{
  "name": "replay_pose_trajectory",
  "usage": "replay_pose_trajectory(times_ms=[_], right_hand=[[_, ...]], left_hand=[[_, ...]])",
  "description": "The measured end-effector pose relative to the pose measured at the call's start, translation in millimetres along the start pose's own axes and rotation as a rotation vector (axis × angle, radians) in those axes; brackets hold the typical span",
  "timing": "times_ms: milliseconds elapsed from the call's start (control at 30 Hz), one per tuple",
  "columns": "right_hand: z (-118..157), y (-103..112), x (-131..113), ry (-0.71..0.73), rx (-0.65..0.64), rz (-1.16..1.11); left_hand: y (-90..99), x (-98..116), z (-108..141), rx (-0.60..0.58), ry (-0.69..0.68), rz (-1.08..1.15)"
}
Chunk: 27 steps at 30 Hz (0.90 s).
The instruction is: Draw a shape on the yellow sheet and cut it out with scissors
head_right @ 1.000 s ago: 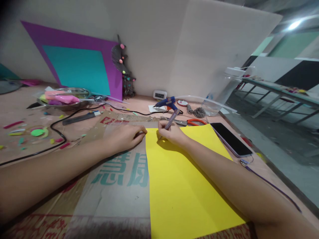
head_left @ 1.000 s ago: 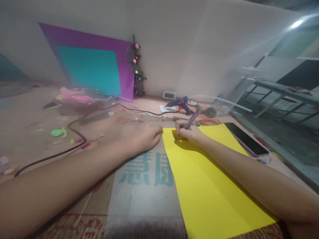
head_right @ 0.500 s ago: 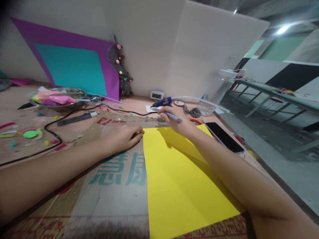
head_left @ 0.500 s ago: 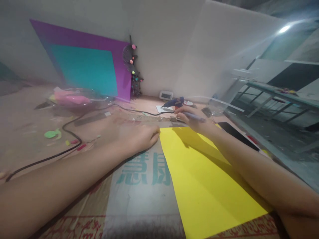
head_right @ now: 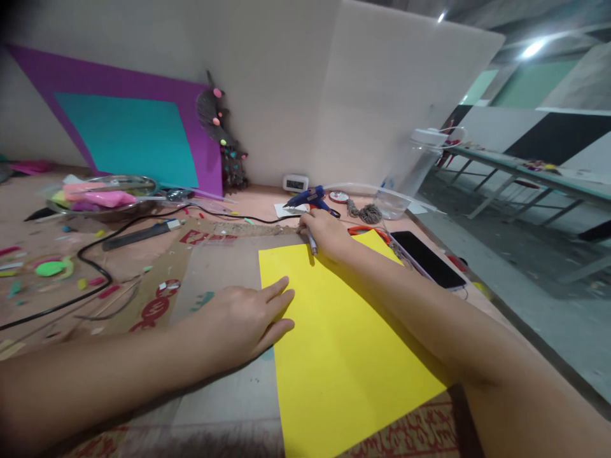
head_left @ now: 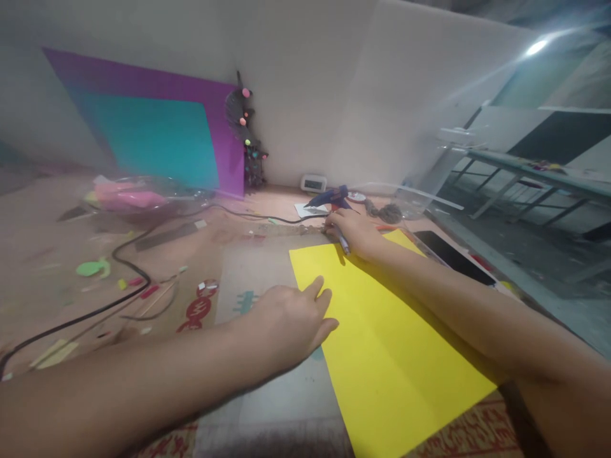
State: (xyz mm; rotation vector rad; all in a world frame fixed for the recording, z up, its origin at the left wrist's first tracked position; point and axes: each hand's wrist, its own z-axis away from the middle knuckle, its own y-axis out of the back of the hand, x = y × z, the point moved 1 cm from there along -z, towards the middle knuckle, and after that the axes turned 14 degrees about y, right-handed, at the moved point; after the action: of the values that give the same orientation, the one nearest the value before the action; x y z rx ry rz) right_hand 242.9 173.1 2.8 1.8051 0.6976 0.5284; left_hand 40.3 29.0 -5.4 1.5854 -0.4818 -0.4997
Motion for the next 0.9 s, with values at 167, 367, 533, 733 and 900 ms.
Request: replay_pose_trajectory(times_ms=[167, 367, 533, 733, 900], right_hand=[[12.6, 16.0, -19.8, -0.019, 0.002, -0.384], [36.2, 31.3, -50.8, 0.113, -0.154, -0.527], [36.6, 21.0, -60.7, 0.113, -0.017, -0.467], [31.1, 31.3, -66.9, 0.064, -0.193, -0.518], [35.8, 30.4, -69.7, 0.011, -0.058, -0.571]], left_hand=[[-0.2, 0.3, -2.1, 0.020, -0.018, -0.017], [-1.0, 1.0, -3.7, 0.030, -0.043, -0.001], [-3.0, -2.1, -6.4, 0.033, -0.053, 0.014], [-3.4, -2.4, -6.6, 0.033, -0.044, 0.019], [-2.5, -1.5, -5.8, 0.030, -0.048, 0.019]])
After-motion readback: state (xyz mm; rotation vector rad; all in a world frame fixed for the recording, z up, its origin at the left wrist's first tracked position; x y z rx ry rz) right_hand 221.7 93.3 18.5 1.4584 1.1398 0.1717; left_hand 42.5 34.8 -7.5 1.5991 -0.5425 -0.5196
